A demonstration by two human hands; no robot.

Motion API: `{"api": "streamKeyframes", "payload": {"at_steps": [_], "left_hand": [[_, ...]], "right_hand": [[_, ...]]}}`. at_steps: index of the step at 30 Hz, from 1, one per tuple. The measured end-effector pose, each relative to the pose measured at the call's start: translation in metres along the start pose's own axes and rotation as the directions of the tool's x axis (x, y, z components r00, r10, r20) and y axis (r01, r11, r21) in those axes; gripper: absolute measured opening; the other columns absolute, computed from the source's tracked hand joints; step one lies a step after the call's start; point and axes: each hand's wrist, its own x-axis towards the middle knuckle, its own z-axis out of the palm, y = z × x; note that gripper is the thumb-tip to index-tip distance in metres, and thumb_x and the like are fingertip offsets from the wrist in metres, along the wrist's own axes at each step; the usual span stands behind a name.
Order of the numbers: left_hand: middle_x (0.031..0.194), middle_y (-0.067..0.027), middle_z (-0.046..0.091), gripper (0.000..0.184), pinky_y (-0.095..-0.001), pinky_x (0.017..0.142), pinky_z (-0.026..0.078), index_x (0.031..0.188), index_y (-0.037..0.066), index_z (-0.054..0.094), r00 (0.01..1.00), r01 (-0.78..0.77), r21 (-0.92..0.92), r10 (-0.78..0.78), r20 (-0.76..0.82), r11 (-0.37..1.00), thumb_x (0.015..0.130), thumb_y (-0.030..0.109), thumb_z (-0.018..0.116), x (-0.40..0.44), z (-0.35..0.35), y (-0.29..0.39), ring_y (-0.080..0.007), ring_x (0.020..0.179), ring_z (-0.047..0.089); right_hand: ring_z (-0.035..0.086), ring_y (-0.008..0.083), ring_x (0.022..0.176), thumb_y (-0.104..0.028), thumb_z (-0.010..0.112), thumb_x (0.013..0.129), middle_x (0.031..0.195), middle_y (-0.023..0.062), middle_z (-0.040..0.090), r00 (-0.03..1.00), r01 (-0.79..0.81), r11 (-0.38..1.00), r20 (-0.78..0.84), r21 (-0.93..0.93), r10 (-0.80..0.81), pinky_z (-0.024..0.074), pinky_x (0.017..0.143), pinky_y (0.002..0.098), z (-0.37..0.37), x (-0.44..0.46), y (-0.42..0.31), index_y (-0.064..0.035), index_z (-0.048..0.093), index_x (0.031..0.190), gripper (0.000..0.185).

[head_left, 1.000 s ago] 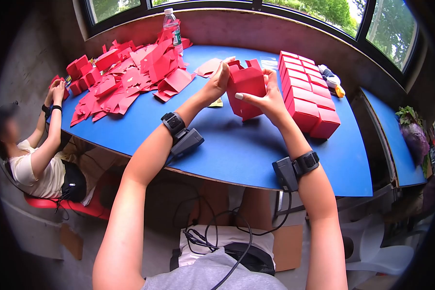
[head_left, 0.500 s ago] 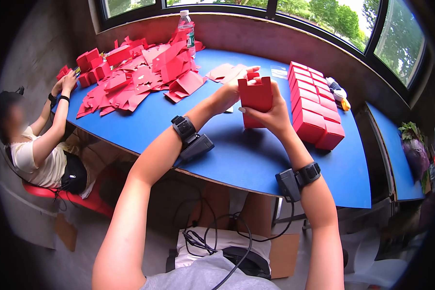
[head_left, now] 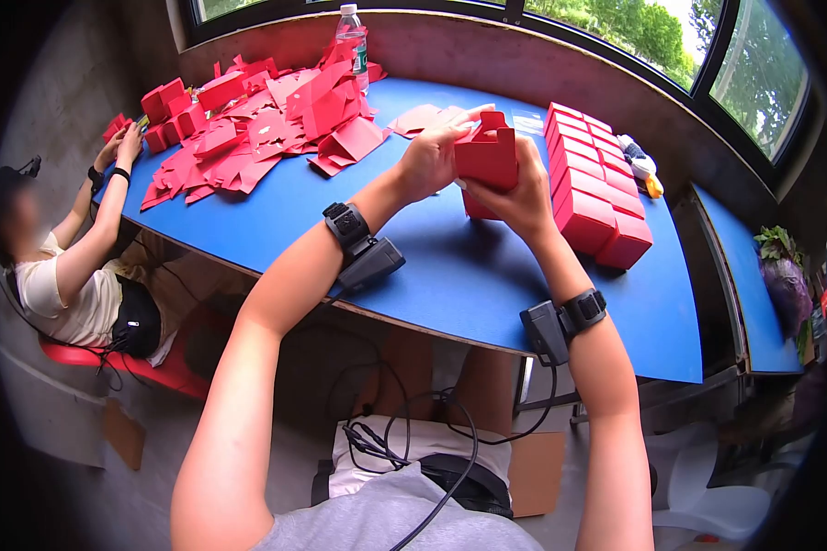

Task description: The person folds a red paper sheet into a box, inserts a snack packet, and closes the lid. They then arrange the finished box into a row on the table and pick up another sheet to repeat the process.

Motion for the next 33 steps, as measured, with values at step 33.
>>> {"api": "streamKeyframes", "payload": {"at_steps": [33], "left_hand": [[0.111,-0.0104,0.060,0.041,-0.0265,0.088,0.046,0.126,0.003,0.050,0.998,-0.032,0.553,0.060,-0.032,0.833,0.090,0.020,0.058,0.001,0.005,0.001,-0.0131,0.102,0.056]], "right_hand": [[0.063,0.0367,0.085,-0.041,0.077,0.071,0.102,0.0221,0.050,0.990,-0.133,0.979,-0.059,-0.154,0.126,0.0531,0.069,0.0403,0.003,-0.004,0.007,-0.0059,0.021,0.108,0.075]]}}
